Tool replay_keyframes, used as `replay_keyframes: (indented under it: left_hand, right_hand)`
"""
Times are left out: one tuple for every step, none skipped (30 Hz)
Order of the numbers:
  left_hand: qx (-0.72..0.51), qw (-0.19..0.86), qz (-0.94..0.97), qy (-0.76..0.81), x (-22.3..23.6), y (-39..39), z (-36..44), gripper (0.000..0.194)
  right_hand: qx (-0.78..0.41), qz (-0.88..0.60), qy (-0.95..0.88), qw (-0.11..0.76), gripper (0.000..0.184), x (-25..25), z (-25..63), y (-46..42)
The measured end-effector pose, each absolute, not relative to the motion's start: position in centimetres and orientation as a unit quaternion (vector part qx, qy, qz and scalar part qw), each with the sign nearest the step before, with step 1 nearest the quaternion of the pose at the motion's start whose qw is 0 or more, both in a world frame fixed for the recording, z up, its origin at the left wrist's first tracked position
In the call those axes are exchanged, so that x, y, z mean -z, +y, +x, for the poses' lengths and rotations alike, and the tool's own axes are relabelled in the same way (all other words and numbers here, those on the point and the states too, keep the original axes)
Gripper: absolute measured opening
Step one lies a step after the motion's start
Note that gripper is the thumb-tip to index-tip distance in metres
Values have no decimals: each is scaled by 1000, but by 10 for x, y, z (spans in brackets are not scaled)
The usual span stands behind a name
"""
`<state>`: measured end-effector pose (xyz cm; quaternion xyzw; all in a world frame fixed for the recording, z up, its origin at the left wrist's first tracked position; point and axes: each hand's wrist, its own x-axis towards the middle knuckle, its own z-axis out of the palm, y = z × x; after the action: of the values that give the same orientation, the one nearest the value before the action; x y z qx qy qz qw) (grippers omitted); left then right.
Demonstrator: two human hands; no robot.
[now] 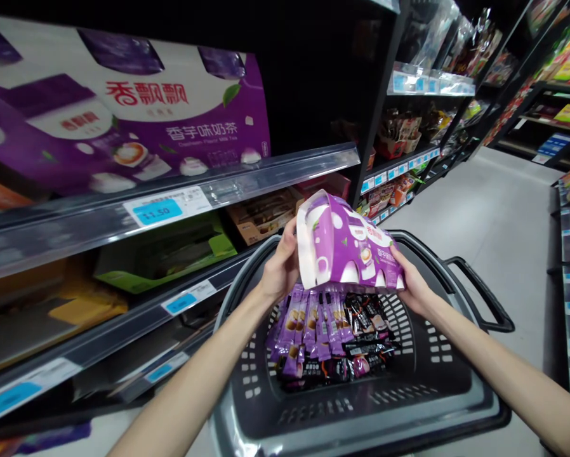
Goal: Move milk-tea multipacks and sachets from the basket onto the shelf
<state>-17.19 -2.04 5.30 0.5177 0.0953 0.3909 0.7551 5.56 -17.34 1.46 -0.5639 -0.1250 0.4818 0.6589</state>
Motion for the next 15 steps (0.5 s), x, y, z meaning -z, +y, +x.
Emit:
replay_keyframes:
  left_hand:
    - [-386, 759, 514, 101, -54, -20, -172, 82]
    - [-380, 763, 511, 106, -54, -19, -173, 83]
    - [-374, 767, 509, 112, -54, -17, -173, 85]
    - [-368, 771, 505, 122, -53, -16, -173, 86]
    - [-362, 775, 498, 139, -51, -15, -173, 87]
    - [-356, 779, 489, 162, -49, -13, -172, 87]
    - [-348, 782, 481, 191, -47, -12, -171, 85]
    - [-336, 781, 476, 224, -45, -11, -170, 81]
    - [-324, 779, 471, 257, -43, -10, -169, 75]
    - [-315, 776, 464, 288, -41, -9, -168, 69]
    - [-307, 776, 453, 315, -41, -8, -168, 63]
    - [-303, 778, 436, 336, -41, -7, -168, 57]
    - [-301, 784, 414, 350, -41, -5, -168, 53]
    - [-302, 793, 391, 356, -42, -4, -168, 50]
    - [-306, 802, 371, 355, -44, -2, -169, 49]
  right_hand:
    - [-474, -572, -124, 658, 42, -17, 56, -174]
    - [-466, -579, -126, 657, 46, -20, 56, -174]
    - [-456, -585, -131, 658, 49, -22, 56, -174]
    - [-441, -591, -139, 660, 53, -25, 56, -174]
    - [-422, -598, -148, 665, 56, -27, 57, -175]
    - [-397, -606, -157, 671, 58, -29, 58, -175]
    - [-372, -615, -165, 676, 61, -31, 59, -175]
    - [-349, -622, -174, 679, 63, -32, 60, -176]
    - [-331, -625, -183, 683, 65, -34, 62, -177]
    - [-320, -624, -196, 685, 67, -35, 63, -178]
    - [-314, -619, -211, 688, 70, -36, 63, -180]
    - [-310, -611, -229, 692, 73, -38, 63, -182]
    - [-305, -602, -249, 694, 75, -40, 62, -184]
    - [-299, -594, -270, 697, 77, -42, 60, -186]
    - [-292, -586, -293, 697, 77, -45, 56, -188]
